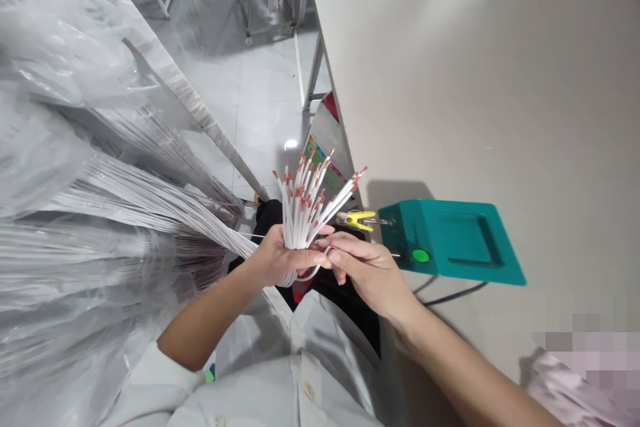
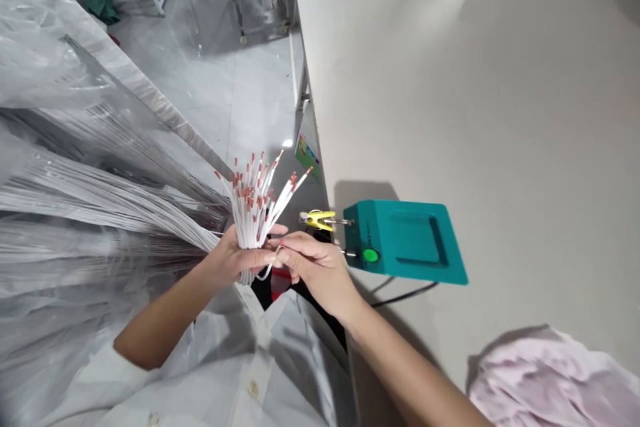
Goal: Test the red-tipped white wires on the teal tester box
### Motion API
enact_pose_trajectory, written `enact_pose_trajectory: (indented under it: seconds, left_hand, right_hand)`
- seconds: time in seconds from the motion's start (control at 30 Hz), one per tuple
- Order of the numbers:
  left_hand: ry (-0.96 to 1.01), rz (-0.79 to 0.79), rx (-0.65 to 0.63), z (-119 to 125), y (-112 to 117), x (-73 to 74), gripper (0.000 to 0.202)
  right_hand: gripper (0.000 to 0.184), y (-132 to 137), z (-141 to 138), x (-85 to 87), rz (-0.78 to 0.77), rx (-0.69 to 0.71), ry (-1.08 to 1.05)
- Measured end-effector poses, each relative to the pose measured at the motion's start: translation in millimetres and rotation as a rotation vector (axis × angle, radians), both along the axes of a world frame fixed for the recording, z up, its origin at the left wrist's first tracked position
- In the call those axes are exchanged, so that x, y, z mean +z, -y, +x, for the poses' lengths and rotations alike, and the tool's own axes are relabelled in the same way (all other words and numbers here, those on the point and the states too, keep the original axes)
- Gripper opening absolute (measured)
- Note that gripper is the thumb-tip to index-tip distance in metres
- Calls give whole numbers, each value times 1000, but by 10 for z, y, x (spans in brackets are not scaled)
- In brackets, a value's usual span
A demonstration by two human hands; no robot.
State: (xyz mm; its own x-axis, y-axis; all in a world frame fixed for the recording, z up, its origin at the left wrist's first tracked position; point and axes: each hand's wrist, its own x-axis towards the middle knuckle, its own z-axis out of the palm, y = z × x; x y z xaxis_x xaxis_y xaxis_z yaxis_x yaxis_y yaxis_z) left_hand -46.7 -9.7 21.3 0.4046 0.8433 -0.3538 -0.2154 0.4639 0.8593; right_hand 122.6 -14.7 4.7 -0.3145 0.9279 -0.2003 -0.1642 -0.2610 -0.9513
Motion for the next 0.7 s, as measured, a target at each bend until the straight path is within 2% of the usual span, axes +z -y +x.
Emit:
enact_pose_trajectory:
  seconds: [0.13,0.23,0.3,0.4,0.5,0.57,0.7]
  left_hand:
    - [31,-30,-63,-8,43,-47,50]
    - [4,-39,-58,2,68,-97,51]
    - [-41,-35,16,11,74,-149,49]
    - [-121,-17,174,23,63,-230,46]
    - [-160,7,211,40,38,-268,41]
    - [-177,43,183,57,31,-263,38]
    - [-233,143,100,97,58,-230,31]
  right_hand:
    - [20,23,-82,-29,-138,-53,-147]
    - [24,51,-102,-14,-153,-69,-82]
    - [19,78,-73,5,22,-131,147]
    - [19,140,-4,32,420,-282,594]
    - [23,189,13,52,663,-283,750]
    - [16,181,-23,63,684,-242,719]
    - [8,83,-123,73,554,-253,638]
